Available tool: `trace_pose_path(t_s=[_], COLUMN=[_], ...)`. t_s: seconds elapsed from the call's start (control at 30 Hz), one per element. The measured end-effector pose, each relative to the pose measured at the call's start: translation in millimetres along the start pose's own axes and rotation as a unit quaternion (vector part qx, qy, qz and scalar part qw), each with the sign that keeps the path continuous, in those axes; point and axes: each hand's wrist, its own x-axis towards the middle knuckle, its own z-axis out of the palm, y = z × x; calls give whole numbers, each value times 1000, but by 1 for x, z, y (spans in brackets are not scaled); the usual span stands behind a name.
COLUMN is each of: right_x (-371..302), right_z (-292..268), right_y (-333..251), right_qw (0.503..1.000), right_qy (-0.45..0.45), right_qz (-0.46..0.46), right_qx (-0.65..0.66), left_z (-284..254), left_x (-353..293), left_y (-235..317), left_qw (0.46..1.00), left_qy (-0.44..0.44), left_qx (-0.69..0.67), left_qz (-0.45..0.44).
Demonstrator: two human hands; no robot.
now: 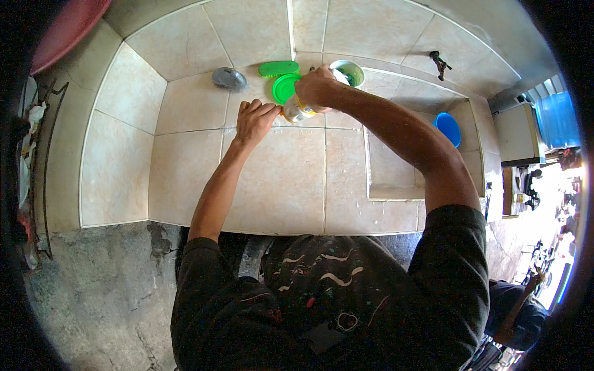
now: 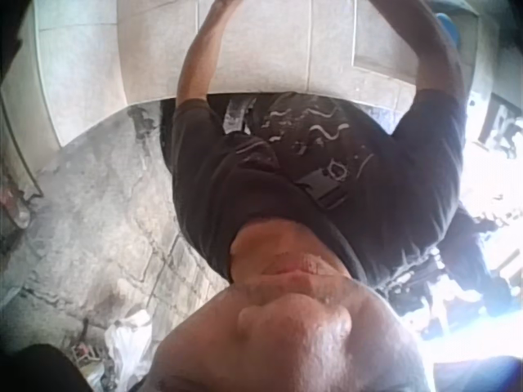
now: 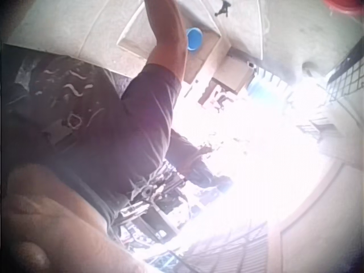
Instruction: The person sprinkles a white powder from a yellow-labeled container onto a tiled sink surface and into the basin, then uses a blue plastic scoop to move the powder around. A second person briefly appears and uses a toothbrush to scrub the sink while the first person continues handling the powder and scoop.
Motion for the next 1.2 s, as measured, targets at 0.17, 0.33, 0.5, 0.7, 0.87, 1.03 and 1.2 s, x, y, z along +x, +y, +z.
trace_pose_path(t_s=[0.17,0.33,0.5,0.7,0.87,1.03,1.2], right_x=[3,2,-28,-91,-94,-91,-106], right_z=[14,25,8,58,185,202,172], right_y=[6,5,27,78,33,4,-9], right_qw=[999,999,995,732,418,317,344], right_qy=[0,2,5,55,192,285,338], right_qz=[7,23,37,-41,-101,-174,-162], right_qx=[37,27,95,677,882,888,861], left_z=[9,8,-11,-68,-77,-35,-36], left_x=[4,7,40,132,138,93,117], left_y=[1,2,6,7,29,143,211], left_qw=[999,999,998,994,961,848,894], left_qy=[-28,-26,-3,91,-67,-175,-66], left_qx=[2,-10,18,-55,-33,-388,-269], left_qz=[34,37,58,13,-264,-315,-354])
